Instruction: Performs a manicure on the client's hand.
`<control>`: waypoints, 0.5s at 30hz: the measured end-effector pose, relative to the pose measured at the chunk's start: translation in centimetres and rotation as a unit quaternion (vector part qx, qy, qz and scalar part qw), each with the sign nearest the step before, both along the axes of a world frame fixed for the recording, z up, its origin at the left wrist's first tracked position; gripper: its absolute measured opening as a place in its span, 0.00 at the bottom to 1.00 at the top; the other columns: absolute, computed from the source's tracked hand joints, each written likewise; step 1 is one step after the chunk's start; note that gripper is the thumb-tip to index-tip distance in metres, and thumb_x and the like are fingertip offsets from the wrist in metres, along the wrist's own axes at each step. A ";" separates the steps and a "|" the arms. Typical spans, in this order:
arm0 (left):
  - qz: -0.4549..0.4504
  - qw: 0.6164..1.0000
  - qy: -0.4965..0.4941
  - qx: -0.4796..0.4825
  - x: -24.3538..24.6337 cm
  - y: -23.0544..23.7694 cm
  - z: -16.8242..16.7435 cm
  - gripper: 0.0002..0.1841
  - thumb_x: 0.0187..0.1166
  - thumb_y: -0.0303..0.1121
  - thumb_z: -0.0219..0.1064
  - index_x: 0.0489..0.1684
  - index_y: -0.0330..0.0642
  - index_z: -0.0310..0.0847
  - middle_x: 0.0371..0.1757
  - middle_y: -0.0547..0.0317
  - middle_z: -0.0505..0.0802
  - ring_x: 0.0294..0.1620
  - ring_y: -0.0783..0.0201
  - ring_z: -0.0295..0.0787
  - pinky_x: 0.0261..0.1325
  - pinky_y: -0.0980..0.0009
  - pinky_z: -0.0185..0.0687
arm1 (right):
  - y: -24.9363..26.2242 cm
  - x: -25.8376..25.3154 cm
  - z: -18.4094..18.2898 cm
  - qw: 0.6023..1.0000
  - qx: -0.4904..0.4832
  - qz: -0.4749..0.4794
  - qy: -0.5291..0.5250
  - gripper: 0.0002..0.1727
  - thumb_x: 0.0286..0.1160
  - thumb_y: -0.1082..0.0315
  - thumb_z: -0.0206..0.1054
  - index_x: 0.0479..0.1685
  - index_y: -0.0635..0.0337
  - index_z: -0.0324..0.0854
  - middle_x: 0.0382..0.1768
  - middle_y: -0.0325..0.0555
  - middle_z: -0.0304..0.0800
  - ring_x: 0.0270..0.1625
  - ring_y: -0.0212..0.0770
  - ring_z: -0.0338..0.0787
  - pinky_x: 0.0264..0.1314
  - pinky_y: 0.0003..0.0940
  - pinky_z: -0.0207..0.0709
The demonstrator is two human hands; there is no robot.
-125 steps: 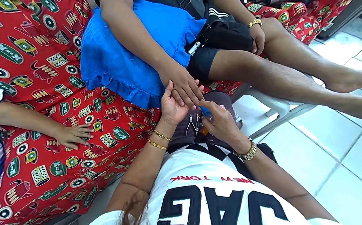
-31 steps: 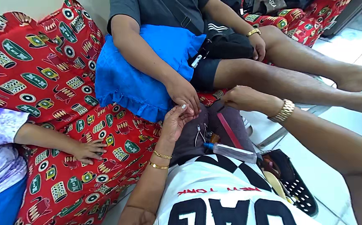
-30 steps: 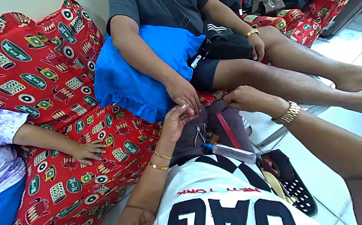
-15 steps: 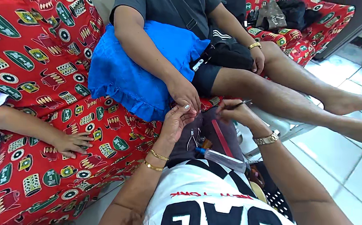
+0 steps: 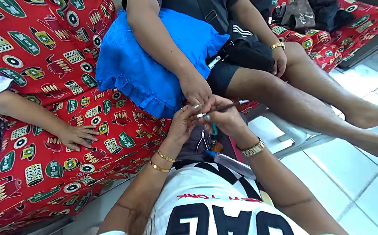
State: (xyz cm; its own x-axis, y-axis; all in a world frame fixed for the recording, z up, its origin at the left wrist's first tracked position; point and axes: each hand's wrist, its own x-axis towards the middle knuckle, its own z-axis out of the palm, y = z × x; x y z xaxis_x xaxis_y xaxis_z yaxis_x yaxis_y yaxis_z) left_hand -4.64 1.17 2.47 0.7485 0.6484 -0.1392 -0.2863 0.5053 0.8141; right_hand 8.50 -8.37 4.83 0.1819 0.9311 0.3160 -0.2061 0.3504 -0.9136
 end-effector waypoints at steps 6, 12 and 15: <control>-0.021 0.999 -0.017 -0.035 -0.7 0.4 -0.1 0.09 0.88 0.32 0.58 0.40 0.44 0.84 0.33 0.61 0.92 0.31 0.71 0.91 0.40 0.78 0.90 | -2.3 0.8 -1.8 0.980 0.070 -0.162 -0.096 0.07 0.65 0.78 0.71 0.38 0.56 0.88 0.41 0.40 0.95 0.36 0.32 0.93 0.39 0.27 0.91; -0.026 0.999 -0.020 -0.040 -0.6 0.7 0.1 0.11 0.88 0.32 0.57 0.39 0.43 0.86 0.32 0.61 0.91 0.30 0.71 0.91 0.39 0.78 0.89 | -1.3 -1.4 -3.1 0.963 0.096 -0.233 -0.099 0.08 0.67 0.80 0.70 0.39 0.56 0.87 0.44 0.40 0.96 0.42 0.31 0.94 0.46 0.25 0.89; -0.030 0.998 -0.024 -0.040 -0.6 0.7 0.0 0.11 0.88 0.31 0.57 0.41 0.42 0.86 0.33 0.60 0.92 0.30 0.72 0.91 0.38 0.79 0.89 | -1.2 -1.5 -3.2 0.961 0.101 -0.238 -0.096 0.08 0.68 0.80 0.70 0.40 0.57 0.88 0.44 0.40 0.95 0.43 0.31 0.94 0.47 0.26 0.89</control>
